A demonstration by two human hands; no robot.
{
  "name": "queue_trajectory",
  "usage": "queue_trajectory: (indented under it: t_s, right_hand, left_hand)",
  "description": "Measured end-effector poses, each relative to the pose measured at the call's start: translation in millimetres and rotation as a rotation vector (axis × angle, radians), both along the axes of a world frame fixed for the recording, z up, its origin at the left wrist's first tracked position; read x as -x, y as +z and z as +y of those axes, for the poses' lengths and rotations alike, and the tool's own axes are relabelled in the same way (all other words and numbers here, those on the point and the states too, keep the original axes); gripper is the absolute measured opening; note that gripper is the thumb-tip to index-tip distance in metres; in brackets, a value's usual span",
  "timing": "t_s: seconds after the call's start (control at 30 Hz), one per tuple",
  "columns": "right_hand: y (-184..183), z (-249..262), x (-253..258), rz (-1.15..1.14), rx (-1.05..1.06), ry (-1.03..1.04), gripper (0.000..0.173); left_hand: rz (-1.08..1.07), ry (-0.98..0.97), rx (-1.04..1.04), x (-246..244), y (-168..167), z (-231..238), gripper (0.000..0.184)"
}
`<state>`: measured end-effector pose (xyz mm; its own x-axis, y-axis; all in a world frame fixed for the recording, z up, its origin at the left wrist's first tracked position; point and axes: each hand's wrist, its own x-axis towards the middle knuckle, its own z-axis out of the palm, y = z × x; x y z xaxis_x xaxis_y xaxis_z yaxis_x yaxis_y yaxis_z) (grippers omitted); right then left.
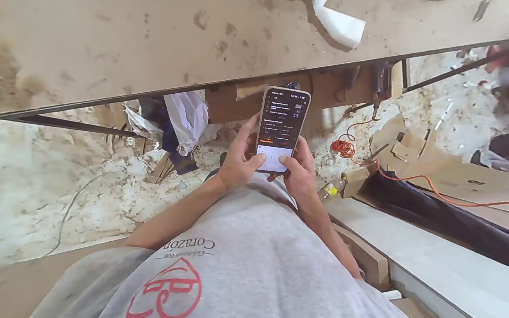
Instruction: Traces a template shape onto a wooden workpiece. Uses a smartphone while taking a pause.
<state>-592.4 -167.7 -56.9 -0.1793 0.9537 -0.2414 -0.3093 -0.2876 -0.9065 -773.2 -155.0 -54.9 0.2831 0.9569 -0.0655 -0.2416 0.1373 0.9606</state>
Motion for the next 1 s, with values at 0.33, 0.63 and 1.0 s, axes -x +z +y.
queue_trajectory:
  t_s: [0.33,0.63,1.0]
  right_hand:
    - [1.4,-9.1,3.1,-0.013,0.008,-0.023,0.045]
    - [0.4,-15.0,0.2,0.012,0.008,0.052,0.071]
    - [-1.3,-12.3,-1.6,0.076,-0.05,0.105,0.071]
  left_hand:
    - [0.037,-0.022,-0.018,-0.4,-5.4,-5.2,0.098]
    - [-0.015,-0.055,-0.007,10.0,-6.5,-2.7,0.084]
    - [0.023,0.078,-0.019,2.2,-9.5,-6.4,0.082]
